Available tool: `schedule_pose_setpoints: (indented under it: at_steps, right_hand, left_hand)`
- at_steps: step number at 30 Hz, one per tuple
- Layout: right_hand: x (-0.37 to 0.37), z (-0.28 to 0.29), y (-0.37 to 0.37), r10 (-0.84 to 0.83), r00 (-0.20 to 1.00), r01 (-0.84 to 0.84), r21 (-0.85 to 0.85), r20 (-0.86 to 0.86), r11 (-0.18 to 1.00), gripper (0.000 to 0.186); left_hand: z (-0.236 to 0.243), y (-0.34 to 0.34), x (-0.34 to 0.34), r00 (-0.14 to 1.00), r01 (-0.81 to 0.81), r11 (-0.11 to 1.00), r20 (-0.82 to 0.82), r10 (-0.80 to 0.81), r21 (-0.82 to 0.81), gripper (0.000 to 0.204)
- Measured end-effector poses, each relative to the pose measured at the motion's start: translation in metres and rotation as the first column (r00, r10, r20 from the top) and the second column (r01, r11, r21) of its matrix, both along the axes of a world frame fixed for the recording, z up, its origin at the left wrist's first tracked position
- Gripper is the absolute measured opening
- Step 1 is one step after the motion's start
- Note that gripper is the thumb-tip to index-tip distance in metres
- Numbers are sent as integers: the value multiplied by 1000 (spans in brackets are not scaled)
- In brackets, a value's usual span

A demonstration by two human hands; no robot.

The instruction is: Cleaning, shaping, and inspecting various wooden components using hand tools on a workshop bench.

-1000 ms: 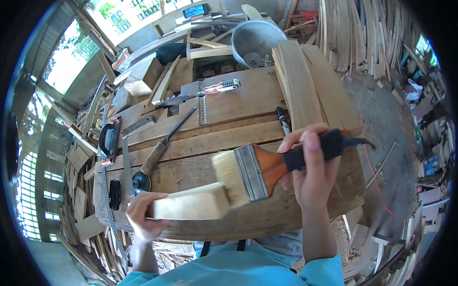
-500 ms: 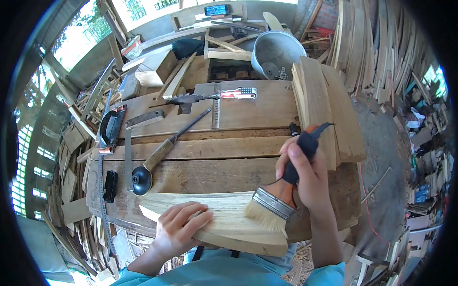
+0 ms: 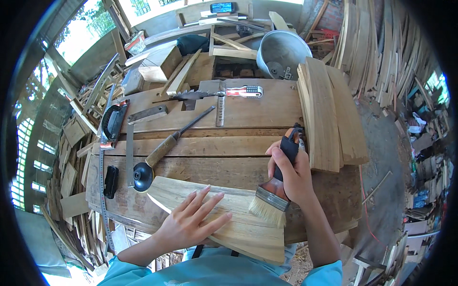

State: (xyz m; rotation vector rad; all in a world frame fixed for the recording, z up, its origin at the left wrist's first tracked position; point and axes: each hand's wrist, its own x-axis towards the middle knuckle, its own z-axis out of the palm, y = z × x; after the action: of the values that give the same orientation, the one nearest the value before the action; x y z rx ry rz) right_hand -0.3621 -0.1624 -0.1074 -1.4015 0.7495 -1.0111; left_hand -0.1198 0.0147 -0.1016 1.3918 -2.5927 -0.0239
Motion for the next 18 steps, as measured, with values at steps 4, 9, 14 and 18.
schedule_pose_setpoints:
  at_steps: [4, 9, 14, 18]
  right_hand:
    - [2, -3, -2, 50, 999, -50, 6, -22, 999, 26]
    - [6, -9, -4, 107, 993, -106, 27, -55, 994, 28]
    - [9, -18, -8, 216, 975, -207, 128, -55, 970, 32]
    - [10, -25, -11, 203, 979, -195, 203, -17, 959, 33]
  left_hand:
    - [-8, 4, -1, 1000, 13, 1000, 24, -13, -24, 59]
    - [-10, 3, 1, 997, 59, 998, 47, -60, 16, 62]
    - [-8, -3, 6, 993, 117, 993, 8, -117, 12, 64]
    - [-5, -16, 11, 990, 138, 990, 5, -138, 10, 69]
